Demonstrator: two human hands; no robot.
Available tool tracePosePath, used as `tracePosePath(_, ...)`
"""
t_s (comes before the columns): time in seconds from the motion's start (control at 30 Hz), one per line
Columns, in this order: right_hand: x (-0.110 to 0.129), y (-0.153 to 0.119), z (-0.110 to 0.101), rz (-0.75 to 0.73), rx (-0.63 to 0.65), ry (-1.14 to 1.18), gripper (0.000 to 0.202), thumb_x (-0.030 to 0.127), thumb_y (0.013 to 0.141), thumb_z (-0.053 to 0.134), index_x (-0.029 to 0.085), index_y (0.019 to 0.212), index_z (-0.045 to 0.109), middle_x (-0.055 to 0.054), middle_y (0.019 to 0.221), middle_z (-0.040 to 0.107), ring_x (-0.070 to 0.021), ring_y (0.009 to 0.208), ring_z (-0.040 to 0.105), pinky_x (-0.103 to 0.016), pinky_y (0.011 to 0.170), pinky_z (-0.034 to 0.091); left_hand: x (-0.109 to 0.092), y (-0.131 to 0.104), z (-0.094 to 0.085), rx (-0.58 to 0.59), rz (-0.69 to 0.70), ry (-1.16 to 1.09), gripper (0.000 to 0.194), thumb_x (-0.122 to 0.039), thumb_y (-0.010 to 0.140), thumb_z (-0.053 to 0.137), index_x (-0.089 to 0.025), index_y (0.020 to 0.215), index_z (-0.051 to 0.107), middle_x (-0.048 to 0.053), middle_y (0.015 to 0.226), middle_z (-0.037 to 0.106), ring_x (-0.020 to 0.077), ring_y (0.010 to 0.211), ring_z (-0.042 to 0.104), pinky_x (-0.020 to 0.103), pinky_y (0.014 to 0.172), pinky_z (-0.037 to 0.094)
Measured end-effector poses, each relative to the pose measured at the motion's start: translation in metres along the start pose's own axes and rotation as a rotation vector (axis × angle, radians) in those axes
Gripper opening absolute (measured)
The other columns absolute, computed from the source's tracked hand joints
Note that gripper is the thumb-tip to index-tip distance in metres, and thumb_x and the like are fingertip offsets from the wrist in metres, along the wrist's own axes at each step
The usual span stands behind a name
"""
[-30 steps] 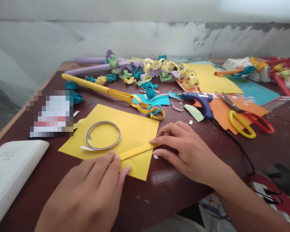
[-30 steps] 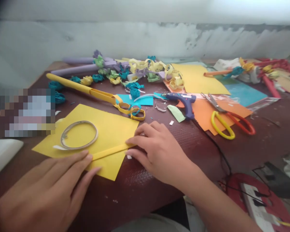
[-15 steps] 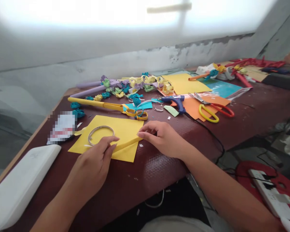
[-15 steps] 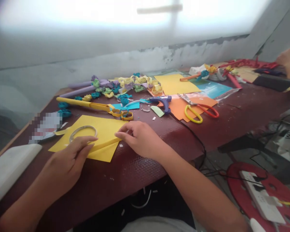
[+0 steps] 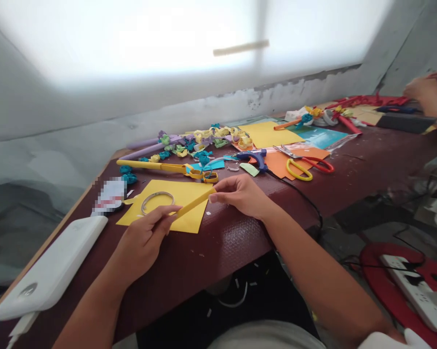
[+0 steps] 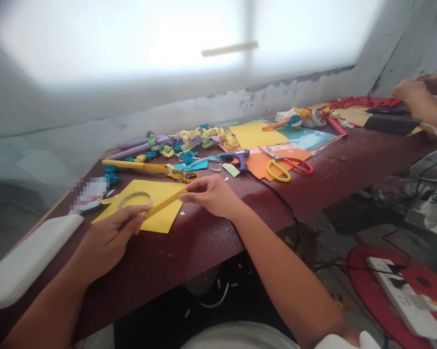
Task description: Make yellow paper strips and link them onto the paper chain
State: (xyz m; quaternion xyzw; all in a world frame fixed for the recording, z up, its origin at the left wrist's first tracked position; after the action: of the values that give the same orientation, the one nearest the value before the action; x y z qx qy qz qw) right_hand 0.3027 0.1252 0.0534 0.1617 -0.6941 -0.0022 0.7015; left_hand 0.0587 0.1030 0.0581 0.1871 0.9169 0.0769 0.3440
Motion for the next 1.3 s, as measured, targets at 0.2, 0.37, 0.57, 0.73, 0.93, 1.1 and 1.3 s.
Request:
tracePosePath(0.2, 0.0, 0.002, -0.003, 0.006, -0.047, -0.043, 0.032, 0.045, 0.073, 0.089, 0.014, 0.079, 0.081, -0.004, 0.068, 0.074, -0.0108, 0.059, 0.058, -0.024, 0.057, 0.042, -0.007, 0.003, -0.001, 0.032, -0.027, -0.064, 0.035, -0.056, 0.09, 0.07, -0.023, 0.095, 0.08, 0.002, 0.076, 0.075, 0.0185, 0.07, 0.064, 0.027, 0.067, 0.048)
tracePosePath(0.37, 0.004, 0.0, -0.011, -0.037, -0.161, 0.019, 0.038, 0.045, 0.072, 0.091, 0.014, 0.091, 0.081, -0.003, 0.07, 0.074, -0.0109, 0.06, 0.061, -0.024, 0.06, 0.049, -0.003, 0.0, -0.01, 0.017, -0.071, -0.256, 0.031, -0.05, 0.087, 0.075, -0.02, 0.096, 0.08, 0.004, 0.074, 0.077, 0.0179, 0.066, 0.067, 0.029, 0.068, 0.054)
tracePosePath(0.57, 0.002, -0.001, -0.019, -0.038, -0.225, 0.076, 0.045, 0.052, 0.072, 0.09, 0.015, 0.093, 0.08, -0.005, 0.077, 0.076, -0.011, 0.055, 0.064, -0.023, 0.049, 0.048, 0.012, -0.001, -0.014, -0.045, -0.088, -0.469, 0.031, -0.044, 0.09, 0.077, -0.02, 0.109, 0.076, 0.004, 0.08, 0.079, 0.0155, 0.068, 0.068, 0.028, 0.067, 0.052)
tracePosePath(0.73, 0.001, -0.001, -0.017, -0.039, -0.221, 0.09, 0.043, 0.049, 0.072, 0.091, 0.014, 0.095, 0.081, -0.004, 0.073, 0.074, -0.011, 0.053, 0.066, -0.022, 0.049, 0.051, 0.013, 0.002, -0.013, -0.046, -0.058, -0.523, 0.029, -0.044, 0.097, 0.068, -0.023, 0.115, 0.075, 0.0, 0.077, 0.072, 0.0142, 0.072, 0.066, 0.026, 0.07, 0.05)
tracePosePath(0.93, 0.004, -0.004, -0.012, -0.059, -0.164, 0.104, 0.039, 0.045, 0.066, 0.094, 0.015, 0.088, 0.083, -0.005, 0.072, 0.077, -0.0138, 0.062, 0.07, -0.028, 0.063, 0.06, 0.001, 0.003, -0.008, 0.104, -0.036, -0.371, 0.03, -0.049, 0.084, 0.081, -0.021, 0.093, 0.083, 0.006, 0.091, 0.079, 0.0209, 0.086, 0.071, 0.027, 0.08, 0.051)
tracePosePath(1.1, 0.003, -0.004, -0.011, -0.064, -0.13, 0.088, 0.038, 0.047, 0.068, 0.093, 0.015, 0.088, 0.083, -0.005, 0.074, 0.078, -0.0148, 0.067, 0.071, -0.03, 0.069, 0.061, 0.002, 0.003, -0.009, 0.076, -0.039, -0.348, 0.033, -0.055, 0.088, 0.076, -0.023, 0.092, 0.081, 0.004, 0.086, 0.079, 0.0203, 0.083, 0.072, 0.028, 0.08, 0.053)
tracePosePath(1.3, -0.001, -0.004, -0.005, -0.07, -0.094, 0.013, 0.037, 0.042, 0.071, 0.092, 0.015, 0.093, 0.081, -0.004, 0.073, 0.075, -0.013, 0.064, 0.067, -0.025, 0.061, 0.053, 0.009, 0.005, -0.014, -0.011, -0.04, -0.365, 0.033, -0.051, 0.094, 0.069, -0.022, 0.081, 0.077, 0.003, 0.079, 0.076, 0.0148, 0.076, 0.066, 0.024, 0.076, 0.051)
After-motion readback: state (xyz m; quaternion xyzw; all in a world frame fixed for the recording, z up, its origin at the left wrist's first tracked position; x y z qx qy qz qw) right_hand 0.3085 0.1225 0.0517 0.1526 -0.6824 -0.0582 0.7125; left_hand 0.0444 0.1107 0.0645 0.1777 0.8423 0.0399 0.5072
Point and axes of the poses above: each hand's wrist, its own y-axis towards the middle knuckle, its own z-axis out of the palm, x = y × z, the point moved 7 cm from there along y, towards the middle knuckle
